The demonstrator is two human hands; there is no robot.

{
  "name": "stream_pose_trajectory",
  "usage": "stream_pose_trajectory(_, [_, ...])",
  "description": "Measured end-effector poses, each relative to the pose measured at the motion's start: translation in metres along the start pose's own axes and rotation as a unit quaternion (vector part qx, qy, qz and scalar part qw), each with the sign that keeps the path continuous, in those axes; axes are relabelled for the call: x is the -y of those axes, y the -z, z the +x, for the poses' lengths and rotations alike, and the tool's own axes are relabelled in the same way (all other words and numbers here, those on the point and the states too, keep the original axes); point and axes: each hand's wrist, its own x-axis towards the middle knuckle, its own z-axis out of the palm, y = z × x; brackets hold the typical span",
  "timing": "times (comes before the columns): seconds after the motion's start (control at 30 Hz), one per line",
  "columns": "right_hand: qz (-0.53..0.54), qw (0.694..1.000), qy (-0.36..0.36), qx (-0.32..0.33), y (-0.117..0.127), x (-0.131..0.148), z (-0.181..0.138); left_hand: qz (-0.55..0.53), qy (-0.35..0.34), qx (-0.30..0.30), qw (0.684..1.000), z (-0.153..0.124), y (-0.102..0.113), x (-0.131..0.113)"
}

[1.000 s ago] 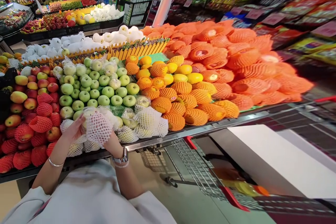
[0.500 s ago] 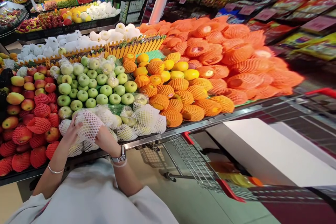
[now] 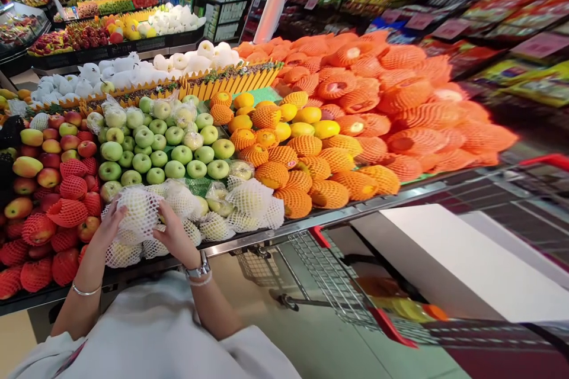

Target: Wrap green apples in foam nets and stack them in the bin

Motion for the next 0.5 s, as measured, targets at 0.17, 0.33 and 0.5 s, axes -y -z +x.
stream_pose_trajectory(0.17, [-0.007, 0.999, -0.008, 0.041, -0.001, 0.002, -0.002, 0.059, -0.033, 0.048, 0.997, -0.011, -0.008, -0.015])
stream_pose_trajectory(0.33, [0.061, 0.998, -0.021, -0.003, -0.016, -0.008, -0.015, 0.1, -0.093, 0.079, 0.988, -0.015, -0.021, -0.017])
stream_pose_trajectory(0.5, [0.057, 0.995, -0.015, -0.08, -0.014, -0.012, -0.016, 0.095, -0.102, -0.015, 0.99, -0.016, -0.031, -0.008])
